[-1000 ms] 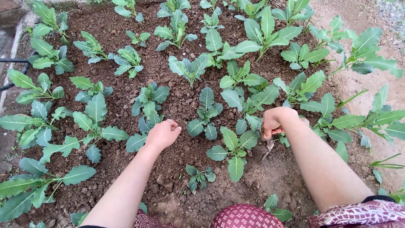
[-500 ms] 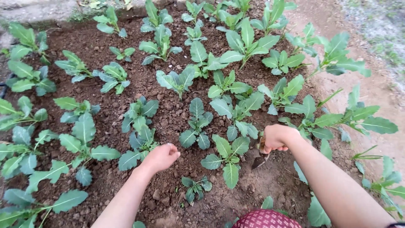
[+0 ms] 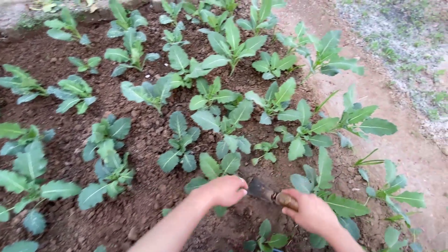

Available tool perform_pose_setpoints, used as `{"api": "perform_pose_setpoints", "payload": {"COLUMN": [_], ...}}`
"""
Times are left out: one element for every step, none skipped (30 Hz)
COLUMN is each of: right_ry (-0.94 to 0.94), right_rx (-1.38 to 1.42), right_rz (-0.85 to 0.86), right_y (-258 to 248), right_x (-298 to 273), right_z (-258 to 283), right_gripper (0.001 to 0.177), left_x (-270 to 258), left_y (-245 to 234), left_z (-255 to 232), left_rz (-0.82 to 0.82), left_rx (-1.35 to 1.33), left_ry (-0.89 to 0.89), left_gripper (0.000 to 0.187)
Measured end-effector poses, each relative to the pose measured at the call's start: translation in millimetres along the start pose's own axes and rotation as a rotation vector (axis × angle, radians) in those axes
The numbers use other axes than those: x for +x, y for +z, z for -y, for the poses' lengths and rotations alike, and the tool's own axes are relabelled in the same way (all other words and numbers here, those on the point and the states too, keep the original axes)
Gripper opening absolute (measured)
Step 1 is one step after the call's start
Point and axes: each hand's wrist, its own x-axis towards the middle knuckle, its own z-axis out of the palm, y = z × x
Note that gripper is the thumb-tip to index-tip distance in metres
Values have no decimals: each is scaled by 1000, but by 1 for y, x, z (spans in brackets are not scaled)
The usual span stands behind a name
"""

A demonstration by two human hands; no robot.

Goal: The person uses a small hand hoe to loosen soil and remove weeds around young leafy plants in a garden bed. They repeatedly scrape the soil surface and pull out small weeds by hand, working methodically between rows of plants.

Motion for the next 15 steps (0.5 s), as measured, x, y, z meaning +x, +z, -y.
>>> {"api": "perform_pose_setpoints", "payload": {"right_ry": [-23, -42, -32, 81, 195, 197, 196, 197, 201, 172, 144, 142, 76, 12, 12], "right_rx": [88, 174, 180, 482, 789, 797, 688, 585, 600, 463, 327, 326, 298, 275, 279], "right_rz": [-47, -95, -100, -13, 71, 73, 72, 77, 85, 30, -25, -24, -33, -43, -44], "right_y": [22, 43, 40, 37, 35, 33, 30, 32, 40, 44, 49, 47, 46, 43, 56], "right_x": [8, 16, 8, 1, -6, -6, -5, -8, -8, -10, -13, -7, -2, 3, 9], "right_z": [-19, -41, -39, -34, -29, -33, -37, -39, -37, -37, -35, -17, 3, 24, 24], "right_gripper": [53, 59, 59, 53, 48, 48, 53, 58, 58, 61, 64, 64, 62, 61, 61], "left_x": [33, 69, 80, 91, 100, 94, 87, 77, 64, 52, 38, 40, 40, 39, 39], "left_y": [18, 36, 40, 44, 48, 40, 32, 27, 19, 10, 1, 2, 2, 0, 3], "left_z": [6, 10, 1, -6, -11, -16, -21, -25, -20, -17, -14, -1, 13, 26, 33], "left_rz": [-5, -9, -5, 59, 118, 124, 185, 253, 267, 245, 221, 221, 210, 198, 199], "left_rx": [64, 127, 134, 441, 749, 756, 988, 1224, 1235, 1292, 1348, 1347, 1253, 1164, 1167], "left_ry": [29, 63, 73, -17, -108, -107, -191, -272, -268, -347, -426, -428, -459, -488, -488], "left_gripper": [45, 45, 45, 45, 47, 47, 54, 64, 64, 76, 89, 89, 77, 65, 65]}}
